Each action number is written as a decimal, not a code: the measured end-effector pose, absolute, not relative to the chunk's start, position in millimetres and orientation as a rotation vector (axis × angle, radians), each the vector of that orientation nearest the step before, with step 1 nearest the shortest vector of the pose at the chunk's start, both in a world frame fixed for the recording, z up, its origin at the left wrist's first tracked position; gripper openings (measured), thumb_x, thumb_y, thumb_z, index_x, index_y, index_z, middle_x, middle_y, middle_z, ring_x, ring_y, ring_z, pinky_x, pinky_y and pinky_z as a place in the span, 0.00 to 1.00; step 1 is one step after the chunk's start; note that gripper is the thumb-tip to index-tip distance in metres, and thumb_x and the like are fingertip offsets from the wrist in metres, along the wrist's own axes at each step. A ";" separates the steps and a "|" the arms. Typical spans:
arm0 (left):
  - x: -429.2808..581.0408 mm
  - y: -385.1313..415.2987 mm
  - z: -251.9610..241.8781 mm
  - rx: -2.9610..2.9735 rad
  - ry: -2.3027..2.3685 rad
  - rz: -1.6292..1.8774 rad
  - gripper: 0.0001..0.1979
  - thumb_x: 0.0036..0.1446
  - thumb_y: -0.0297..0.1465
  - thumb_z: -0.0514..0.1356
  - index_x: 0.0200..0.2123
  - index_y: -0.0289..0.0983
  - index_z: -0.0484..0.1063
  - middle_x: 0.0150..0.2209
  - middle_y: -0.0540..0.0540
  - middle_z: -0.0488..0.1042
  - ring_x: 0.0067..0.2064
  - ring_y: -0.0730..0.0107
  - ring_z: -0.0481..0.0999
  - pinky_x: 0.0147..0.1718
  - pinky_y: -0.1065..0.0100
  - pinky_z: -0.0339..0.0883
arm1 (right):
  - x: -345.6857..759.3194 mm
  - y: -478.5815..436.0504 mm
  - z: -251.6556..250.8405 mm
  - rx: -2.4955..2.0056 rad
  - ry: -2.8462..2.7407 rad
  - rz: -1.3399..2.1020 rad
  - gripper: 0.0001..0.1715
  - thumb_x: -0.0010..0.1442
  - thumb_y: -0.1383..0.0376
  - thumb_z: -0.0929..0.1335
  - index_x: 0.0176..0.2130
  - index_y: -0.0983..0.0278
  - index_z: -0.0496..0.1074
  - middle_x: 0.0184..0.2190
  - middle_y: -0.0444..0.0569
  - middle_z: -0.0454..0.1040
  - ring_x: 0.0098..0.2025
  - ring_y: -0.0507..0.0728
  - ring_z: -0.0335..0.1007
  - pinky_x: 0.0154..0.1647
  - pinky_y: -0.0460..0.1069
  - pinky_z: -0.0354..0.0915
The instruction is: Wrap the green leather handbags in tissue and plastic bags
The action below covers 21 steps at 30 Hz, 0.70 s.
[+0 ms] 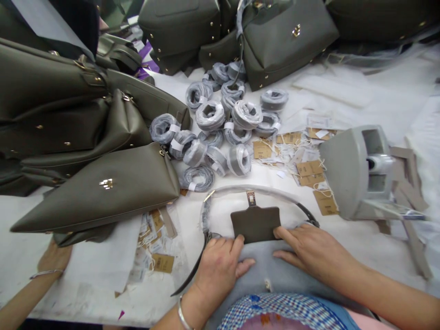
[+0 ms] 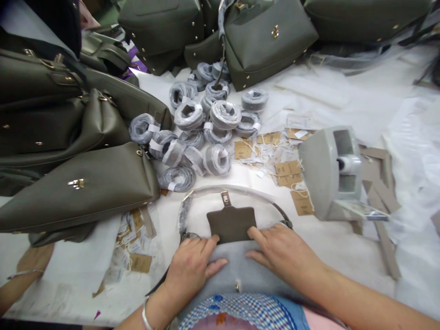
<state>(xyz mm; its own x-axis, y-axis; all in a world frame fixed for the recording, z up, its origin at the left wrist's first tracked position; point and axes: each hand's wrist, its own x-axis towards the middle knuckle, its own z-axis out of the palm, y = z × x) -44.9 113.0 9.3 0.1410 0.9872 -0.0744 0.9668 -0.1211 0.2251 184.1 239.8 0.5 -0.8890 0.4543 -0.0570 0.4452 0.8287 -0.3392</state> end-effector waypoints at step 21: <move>-21.5 48.8 12.0 2.385 1.633 0.187 0.34 0.63 0.53 0.52 0.67 0.45 0.55 0.70 0.43 0.53 0.71 0.55 0.50 0.69 0.46 0.39 | 189.2 232.7 8.0 -0.835 -3.098 0.433 0.21 0.65 0.48 0.66 0.45 0.62 0.69 0.32 0.52 0.79 0.34 0.62 0.77 0.34 0.50 0.61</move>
<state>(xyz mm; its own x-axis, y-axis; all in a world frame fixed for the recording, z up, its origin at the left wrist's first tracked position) -21.5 48.8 12.0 0.3653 0.9303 -0.0322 0.8990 -0.3436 0.2716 189.2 232.7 8.0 -0.8627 0.4797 -0.1602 0.5052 0.8316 -0.2306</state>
